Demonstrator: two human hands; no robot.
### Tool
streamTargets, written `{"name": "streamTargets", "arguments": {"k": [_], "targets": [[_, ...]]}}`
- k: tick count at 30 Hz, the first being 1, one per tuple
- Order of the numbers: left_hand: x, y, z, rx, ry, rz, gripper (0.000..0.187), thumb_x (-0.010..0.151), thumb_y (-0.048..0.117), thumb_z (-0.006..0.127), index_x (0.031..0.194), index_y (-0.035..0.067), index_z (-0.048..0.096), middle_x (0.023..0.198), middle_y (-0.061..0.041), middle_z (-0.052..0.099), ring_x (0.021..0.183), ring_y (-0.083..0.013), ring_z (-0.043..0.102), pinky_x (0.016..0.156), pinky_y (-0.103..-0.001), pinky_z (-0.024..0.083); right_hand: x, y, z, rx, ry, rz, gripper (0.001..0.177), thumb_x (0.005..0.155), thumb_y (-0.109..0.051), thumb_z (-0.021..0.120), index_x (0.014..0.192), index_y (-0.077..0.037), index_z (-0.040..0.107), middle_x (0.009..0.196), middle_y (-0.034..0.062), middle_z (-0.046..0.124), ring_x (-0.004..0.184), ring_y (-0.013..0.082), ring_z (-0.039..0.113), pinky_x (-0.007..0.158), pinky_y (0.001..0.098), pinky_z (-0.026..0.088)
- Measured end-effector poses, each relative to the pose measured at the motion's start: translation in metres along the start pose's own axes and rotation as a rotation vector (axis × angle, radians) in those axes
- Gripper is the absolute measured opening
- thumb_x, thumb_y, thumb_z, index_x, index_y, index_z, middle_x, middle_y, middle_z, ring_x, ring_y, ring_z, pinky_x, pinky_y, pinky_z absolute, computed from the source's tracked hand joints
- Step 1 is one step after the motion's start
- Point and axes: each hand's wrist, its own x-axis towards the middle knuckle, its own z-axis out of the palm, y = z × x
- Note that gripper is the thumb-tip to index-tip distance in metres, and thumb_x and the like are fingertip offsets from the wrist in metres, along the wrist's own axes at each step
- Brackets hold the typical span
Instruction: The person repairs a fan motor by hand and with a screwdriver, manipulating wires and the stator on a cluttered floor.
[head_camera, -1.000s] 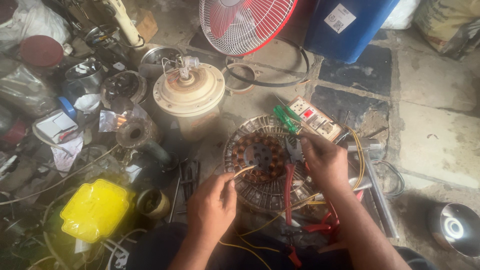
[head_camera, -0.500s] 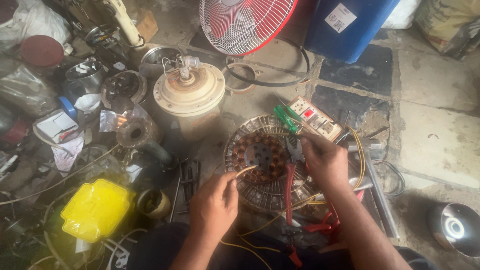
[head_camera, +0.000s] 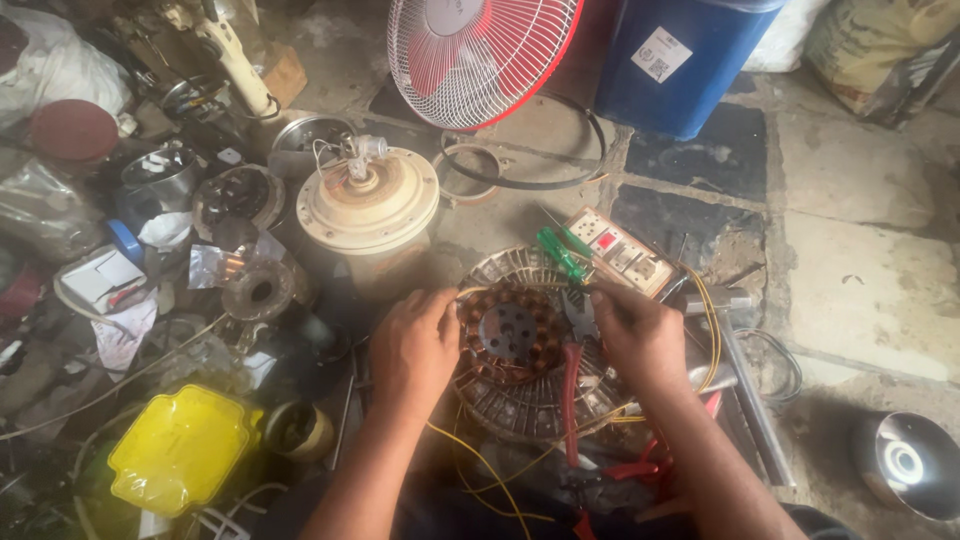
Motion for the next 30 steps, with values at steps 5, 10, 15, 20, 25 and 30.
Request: {"name": "streamTargets", "arguments": {"k": [5, 10, 15, 20, 25, 30], "targets": [[-0.0038, -0.0026, 0.0039, 0.03, -0.005, -0.001, 0.017, 0.09, 0.015, 0.069, 0.105, 0.01, 0.074, 0.089, -0.012, 0.07, 0.083, -0.0336, 0.068, 0.072, -0.045, 0.053, 0.0004, 0.0058, 0.0027, -0.003, 0.002, -0.012, 0.027, 0.093, -0.026, 0.071, 0.114, -0.012, 0.078, 0.061, 0.0083, 0.07, 0.052, 0.0138, 0.066, 0.055, 0.0327, 0.054], [-0.0046, -0.0065, 0.0056, 0.033, 0.029, 0.01, 0.016, 0.09, 0.013, 0.068, 0.105, 0.009, 0.073, 0.089, -0.011, 0.07, 0.084, -0.0327, 0.068, 0.073, -0.045, 0.053, -0.0002, 0.0078, 0.004, 0.032, 0.009, -0.024, 0.026, 0.093, -0.025, 0.072, 0.113, -0.01, 0.078, 0.062, 0.0071, 0.07, 0.053, 0.0115, 0.064, 0.055, 0.0311, 0.053], [-0.0057, -0.0059, 0.0048, 0.037, 0.009, -0.011, 0.017, 0.089, 0.013, 0.068, 0.105, 0.009, 0.073, 0.089, -0.011, 0.07, 0.082, -0.033, 0.067, 0.072, -0.045, 0.053, -0.0009, 0.0042, 0.0024, 0.049, 0.028, -0.088, 0.026, 0.093, -0.023, 0.071, 0.115, -0.01, 0.078, 0.062, 0.0059, 0.07, 0.053, 0.01, 0.063, 0.055, 0.0299, 0.052], [-0.0045, -0.0067, 0.005, 0.013, 0.016, -0.019, 0.016, 0.091, 0.013, 0.067, 0.106, 0.008, 0.072, 0.093, -0.012, 0.071, 0.086, -0.0339, 0.068, 0.073, -0.045, 0.054, -0.002, 0.0024, 0.0013, 0.069, 0.021, -0.066, 0.027, 0.093, -0.023, 0.072, 0.116, -0.01, 0.077, 0.061, 0.0049, 0.07, 0.053, 0.0092, 0.063, 0.053, 0.0297, 0.052], [-0.0026, -0.0088, 0.0032, 0.0, -0.001, -0.027, 0.015, 0.092, 0.014, 0.067, 0.105, 0.009, 0.073, 0.093, -0.012, 0.071, 0.087, -0.0344, 0.068, 0.074, -0.046, 0.053, 0.0005, 0.0026, 0.0018, -0.007, -0.003, -0.111, 0.027, 0.094, -0.023, 0.07, 0.116, -0.01, 0.077, 0.075, 0.0055, 0.078, 0.057, 0.0092, 0.07, 0.058, 0.0282, 0.056], [-0.0004, -0.008, 0.0017, -0.021, 0.0, -0.036, 0.014, 0.093, 0.014, 0.066, 0.104, 0.009, 0.073, 0.093, -0.011, 0.072, 0.086, -0.0335, 0.068, 0.074, -0.045, 0.054, 0.0008, 0.0092, 0.0031, -0.01, -0.003, -0.143, 0.027, 0.094, -0.022, 0.069, 0.116, -0.009, 0.077, 0.08, 0.0081, 0.079, 0.061, 0.0121, 0.072, 0.06, 0.0299, 0.058]]}}
